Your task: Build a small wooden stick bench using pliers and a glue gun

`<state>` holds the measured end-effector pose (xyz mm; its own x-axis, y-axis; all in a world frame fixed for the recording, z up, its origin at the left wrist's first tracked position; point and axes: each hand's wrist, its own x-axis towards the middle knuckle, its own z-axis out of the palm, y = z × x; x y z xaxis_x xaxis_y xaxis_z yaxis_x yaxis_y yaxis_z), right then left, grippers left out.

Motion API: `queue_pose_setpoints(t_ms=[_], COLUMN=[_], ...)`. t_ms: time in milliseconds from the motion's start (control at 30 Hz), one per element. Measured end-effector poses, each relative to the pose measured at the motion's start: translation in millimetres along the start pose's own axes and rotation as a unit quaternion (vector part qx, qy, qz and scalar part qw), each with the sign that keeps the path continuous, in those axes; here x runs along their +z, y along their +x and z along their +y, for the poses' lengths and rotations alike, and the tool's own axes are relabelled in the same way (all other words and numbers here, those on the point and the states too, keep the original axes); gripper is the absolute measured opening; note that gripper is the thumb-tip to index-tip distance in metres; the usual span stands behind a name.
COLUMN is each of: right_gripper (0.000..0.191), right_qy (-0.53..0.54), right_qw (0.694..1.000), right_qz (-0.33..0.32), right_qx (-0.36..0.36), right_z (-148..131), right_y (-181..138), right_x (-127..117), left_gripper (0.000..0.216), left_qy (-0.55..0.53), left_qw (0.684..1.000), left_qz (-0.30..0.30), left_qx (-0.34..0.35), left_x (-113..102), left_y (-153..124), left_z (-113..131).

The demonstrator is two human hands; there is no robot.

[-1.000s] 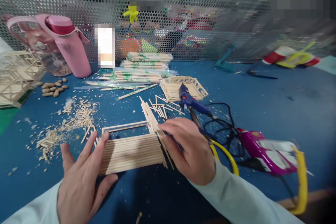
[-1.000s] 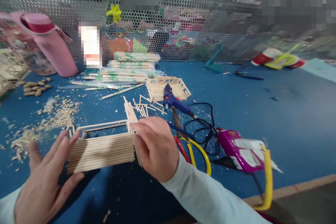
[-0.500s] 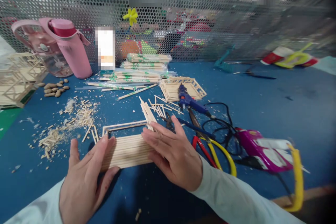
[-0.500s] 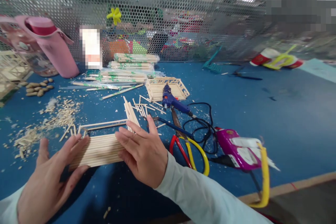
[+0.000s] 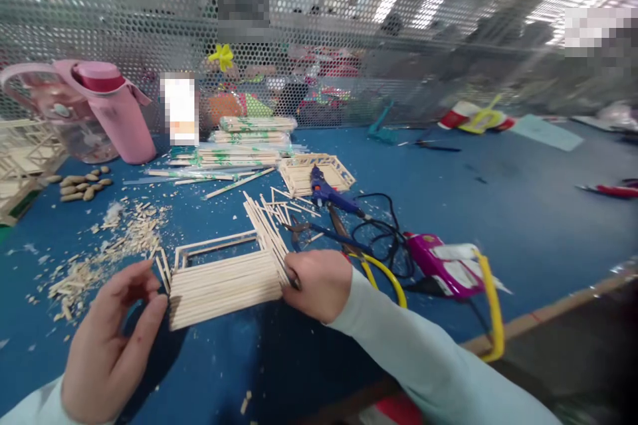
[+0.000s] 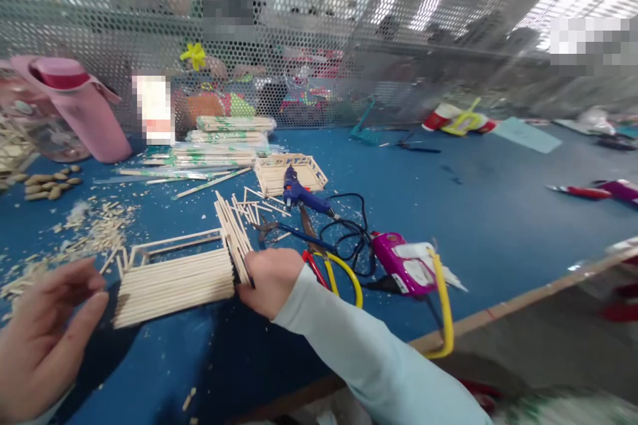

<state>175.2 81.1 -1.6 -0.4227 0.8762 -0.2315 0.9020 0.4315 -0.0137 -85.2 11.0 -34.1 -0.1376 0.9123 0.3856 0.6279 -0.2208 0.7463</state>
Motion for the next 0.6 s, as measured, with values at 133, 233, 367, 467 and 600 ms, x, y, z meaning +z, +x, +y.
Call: queue_pose_setpoints(t_ms=[133, 233, 367, 467, 600], right_gripper=[0.026, 0.025, 0.022, 0.019, 0.018], right_qy=[-0.015, 0.01, 0.061, 0.126, 0.206], right_qw=[0.998, 0.997, 0.994, 0.986, 0.96], right_qz=[-0.01, 0.009, 0.049, 0.107, 0.163], right_qx=[0.06, 0.074, 0.074, 0.025, -0.096], right_z=[-1.0, 1.1, 10.8, 23.5, 36.1], right_y=[3.2, 5.9, 10.5, 14.9, 18.7], right_x=[-4.1, -4.8, -4.2, -2.7, -1.5], left_gripper=[0.039, 0.043, 0.043, 0.039, 0.033], left_qy=[-0.038, -0.057, -0.065, -0.085, -0.106], left_qw=[0.997, 0.995, 0.994, 0.992, 0.99], left_qz=[-0.029, -0.046, -0.032, -0.03, -0.016], left_qx=[-0.062, -0.066, -0.077, -0.085, -0.092], left_x=[6.1, 6.9, 5.0, 4.8, 6.2], left_y=[-1.3, -0.6, 1.9, 4.0, 7.5], left_z=[4.9, 3.2, -0.5, -0.8, -2.3])
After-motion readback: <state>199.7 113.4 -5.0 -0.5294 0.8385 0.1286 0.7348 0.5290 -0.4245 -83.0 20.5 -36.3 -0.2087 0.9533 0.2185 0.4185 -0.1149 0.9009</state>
